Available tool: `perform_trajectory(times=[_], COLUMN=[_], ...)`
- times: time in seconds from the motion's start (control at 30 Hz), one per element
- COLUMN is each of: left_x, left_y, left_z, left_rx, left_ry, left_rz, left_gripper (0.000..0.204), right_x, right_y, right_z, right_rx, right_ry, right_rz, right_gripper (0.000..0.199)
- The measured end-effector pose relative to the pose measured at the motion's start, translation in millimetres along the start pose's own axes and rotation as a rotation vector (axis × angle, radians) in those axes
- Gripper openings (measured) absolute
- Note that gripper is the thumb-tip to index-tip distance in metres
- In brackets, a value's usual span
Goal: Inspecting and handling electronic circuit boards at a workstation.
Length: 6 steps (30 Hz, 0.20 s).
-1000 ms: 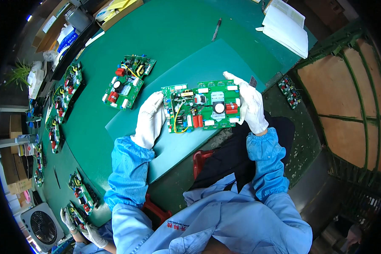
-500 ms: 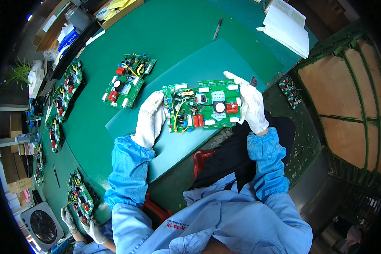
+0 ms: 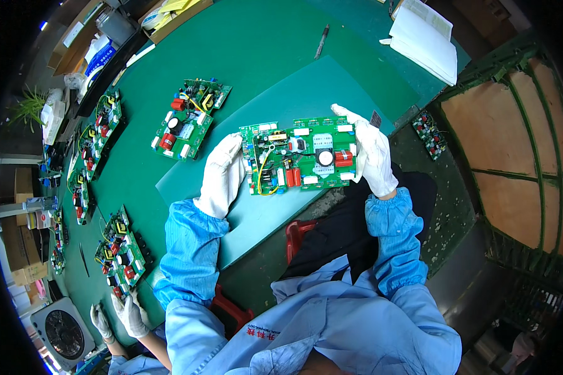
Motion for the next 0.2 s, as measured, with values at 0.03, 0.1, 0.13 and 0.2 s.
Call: perform_trajectory(times=[0.03, 0.1, 0.13, 0.2], left_x=[0.1, -0.1, -0.5, -5.7], left_y=[0.3, -1.9, -3.4, -4.9], left_z=[0.5, -1.5, -2.1, -2.0], left_rx=[-0.004, -0.016, -0.022, -0.009], left_ry=[0.005, 0.009, 0.011, 0.018], left_rz=[-0.002, 0.016, 0.026, 0.014], left_gripper=[0.031, 0.032, 0.032, 0.033], right_x=[-0.4, -0.6, -0.3, 0.0], right_y=[0.1, -0.2, -0.7, -1.0], right_z=[-0.3, -0.4, -0.4, -0.2], right_rx=[-0.002, -0.006, -0.009, -0.011], right_ry=[0.002, 0.006, 0.008, 0.011], right_rz=[0.010, 0.020, 0.019, 0.018], right_gripper=[0.048, 0.048, 0.049, 0.049])
Point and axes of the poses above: each hand's wrist, its own z-axis away from the middle knuckle, its own x-axis out of the palm, y = z × x, the point moved 8 cm from there along -z, towards the middle knuckle, and after that the axes turned 7 degrees about x, right-handed, at the moved point
